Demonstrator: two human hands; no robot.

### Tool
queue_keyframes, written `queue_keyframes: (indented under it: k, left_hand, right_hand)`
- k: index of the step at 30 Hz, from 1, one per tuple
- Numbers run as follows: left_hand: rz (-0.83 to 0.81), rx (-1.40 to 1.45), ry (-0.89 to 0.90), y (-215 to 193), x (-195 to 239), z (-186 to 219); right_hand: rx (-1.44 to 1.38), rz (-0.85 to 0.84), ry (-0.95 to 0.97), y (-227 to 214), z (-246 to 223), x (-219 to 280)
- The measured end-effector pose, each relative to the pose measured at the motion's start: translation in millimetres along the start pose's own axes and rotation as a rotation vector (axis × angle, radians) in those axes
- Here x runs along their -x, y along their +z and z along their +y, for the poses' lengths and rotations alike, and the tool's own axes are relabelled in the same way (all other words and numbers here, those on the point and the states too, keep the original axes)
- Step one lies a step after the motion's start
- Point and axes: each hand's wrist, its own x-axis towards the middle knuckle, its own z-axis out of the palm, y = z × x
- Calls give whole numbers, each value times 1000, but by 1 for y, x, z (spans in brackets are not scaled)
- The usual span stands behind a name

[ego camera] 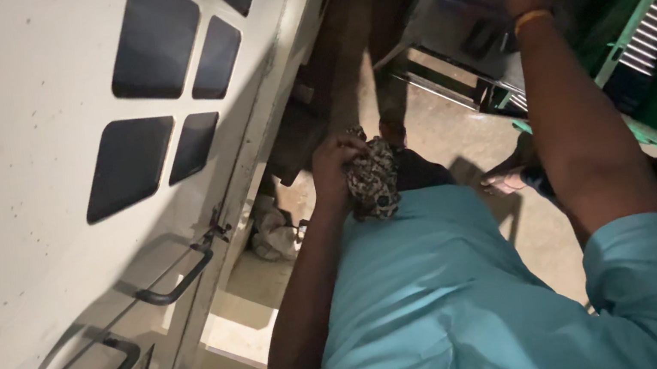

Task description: The person wipes the exterior door and handle of a large industrial machine with a cloth, then opens the door to wipe the interior surfaces. The person closes the door and continues wiping the exterior.

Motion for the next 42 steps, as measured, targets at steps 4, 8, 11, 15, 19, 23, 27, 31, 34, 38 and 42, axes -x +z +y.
queue_keyframes:
  k: [4, 8, 11, 15, 19, 23, 27, 31, 34, 38, 42]
  left_hand:
    - [106, -271, -96, 10, -18, -12]
    - [131, -614, -327, 25, -57, -56]
    - [-9, -889, -252, 46, -91, -104]
    - [-100, -897, -487, 87, -135, -157]
    - [-137, -953, -503, 130, -183, -193]
    - [49, -1050, -502, 159, -210, -208]
    - [170, -1090, -485, 160, -201, -210]
    - [33, -976, -300, 138, -186, -212]
    - [-143, -1072, 90, 104, -180, -224]
    - [-356, -1110, 428, 45, -184, -235]
    - [-419, -889, 303, -10, -157, -201]
  right_hand:
    - [-355, -116, 487, -18, -7, 13]
    - [-410, -265, 635, -68, -46, 81]
    - [-446, -290, 530, -106, -91, 119]
    - [-672, -505, 963, -158, -142, 136]
    - [-581, -545, 1110, -187, -155, 139]
    - [-665, -574, 1050, -201, -135, 142]
    - [-524, -617, 969, -203, -112, 145]
    - [-538, -625, 761, -195, -109, 130]
    - [-422, -649, 468, -185, -122, 105]
    - [-487, -836, 394, -167, -147, 78]
    - [-502, -1165, 244, -154, -179, 59]
